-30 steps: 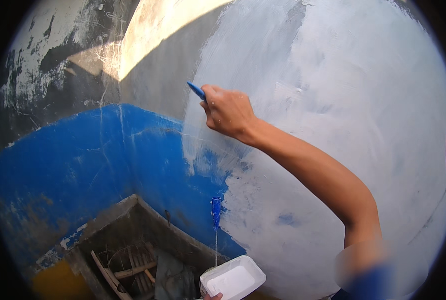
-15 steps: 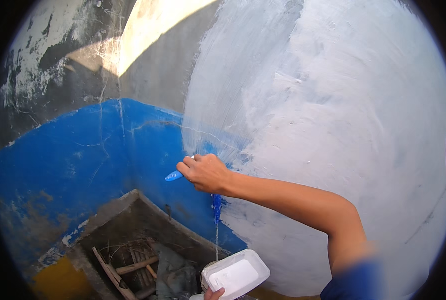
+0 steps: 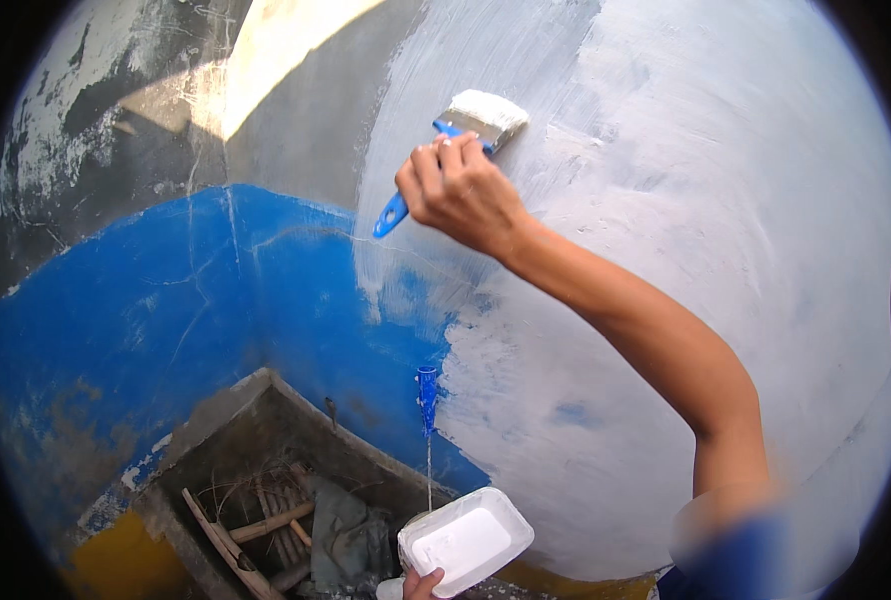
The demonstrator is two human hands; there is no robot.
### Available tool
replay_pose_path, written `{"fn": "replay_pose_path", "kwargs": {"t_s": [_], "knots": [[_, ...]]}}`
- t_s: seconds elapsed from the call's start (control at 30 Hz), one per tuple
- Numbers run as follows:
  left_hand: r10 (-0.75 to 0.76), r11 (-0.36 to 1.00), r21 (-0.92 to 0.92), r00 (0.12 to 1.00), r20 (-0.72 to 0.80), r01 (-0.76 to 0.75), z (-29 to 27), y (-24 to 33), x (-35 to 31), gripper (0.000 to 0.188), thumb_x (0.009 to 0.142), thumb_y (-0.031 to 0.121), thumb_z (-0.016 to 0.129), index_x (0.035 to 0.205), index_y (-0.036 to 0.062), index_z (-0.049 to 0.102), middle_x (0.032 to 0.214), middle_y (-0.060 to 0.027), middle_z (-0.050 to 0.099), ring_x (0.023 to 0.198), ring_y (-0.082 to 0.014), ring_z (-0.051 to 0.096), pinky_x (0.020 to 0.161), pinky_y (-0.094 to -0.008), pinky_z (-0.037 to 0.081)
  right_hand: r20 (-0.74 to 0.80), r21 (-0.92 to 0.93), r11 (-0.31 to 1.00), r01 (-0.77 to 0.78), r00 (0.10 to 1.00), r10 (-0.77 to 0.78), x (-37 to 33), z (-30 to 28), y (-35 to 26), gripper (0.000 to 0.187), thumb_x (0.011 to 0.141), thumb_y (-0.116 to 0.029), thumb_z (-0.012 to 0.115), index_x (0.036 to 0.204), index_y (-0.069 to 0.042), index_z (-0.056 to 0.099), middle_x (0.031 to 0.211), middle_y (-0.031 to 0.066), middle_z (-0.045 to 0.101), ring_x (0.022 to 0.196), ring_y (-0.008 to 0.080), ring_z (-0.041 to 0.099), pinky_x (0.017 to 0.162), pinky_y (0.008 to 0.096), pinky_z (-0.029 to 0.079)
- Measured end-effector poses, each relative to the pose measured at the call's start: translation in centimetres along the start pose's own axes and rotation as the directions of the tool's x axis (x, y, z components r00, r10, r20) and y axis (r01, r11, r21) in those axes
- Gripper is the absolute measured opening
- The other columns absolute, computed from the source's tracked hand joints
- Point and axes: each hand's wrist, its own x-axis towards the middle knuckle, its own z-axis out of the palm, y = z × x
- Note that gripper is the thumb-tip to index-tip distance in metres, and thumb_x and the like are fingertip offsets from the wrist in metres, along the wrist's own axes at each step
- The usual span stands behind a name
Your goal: The person paints a wall with white paint using a brush, dipping the brush into a small tray of paint several times to reload it.
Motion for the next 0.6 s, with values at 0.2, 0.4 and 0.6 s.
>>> {"fn": "replay_pose_path", "kwargs": {"t_s": [0.2,0.4,0.6], "knots": [[-0.062,0.996,0.071,0.998,0.013,0.061,-0.1,0.1,-0.3,0.051,0.089,0.006,0.054,0.136,-0.0029,0.038,0.13,-0.0148,0.053,0.119,-0.0284,0.053,0.099,-0.042,0.047,0.231,0.871,0.448,-0.202,0.973,-0.011,-7.9,-6.5,-12.5,0.014,0.077,-0.01,0.064,0.086,-0.004,0.054,0.072,0.0095,0.059,0.062,0.0241,0.063,0.051,0.0354,0.051],[-0.022,0.999,0.047,1.0,-0.002,0.022,1.3,0.2,-0.8,0.063,0.088,0.005,0.055,0.144,0.013,0.029,0.133,-0.0104,0.05,0.118,-0.0279,0.054,0.093,-0.0427,0.051,0.187,0.596,0.653,-0.468,0.871,0.454,3.6,-1.9,12.8,0.008,0.083,-0.007,0.062,0.083,0.0,0.061,0.064,0.0144,0.062,0.049,0.025,0.059,0.047,0.0319,0.048],[-0.053,0.998,0.04,0.998,0.036,0.052,-0.8,-1.3,1.1,0.05,0.089,0.006,0.053,0.136,0.0002,0.039,0.13,-0.0127,0.052,0.116,-0.0296,0.054,0.093,-0.0411,0.05,-0.199,-0.071,0.869,-0.489,0.861,0.468,9.0,-1.8,28.2,0.016,0.08,0.004,0.053,0.091,0.0,0.064,0.085,0.0174,0.066,0.073,0.0276,0.067,0.067,0.0364,0.056]]}}
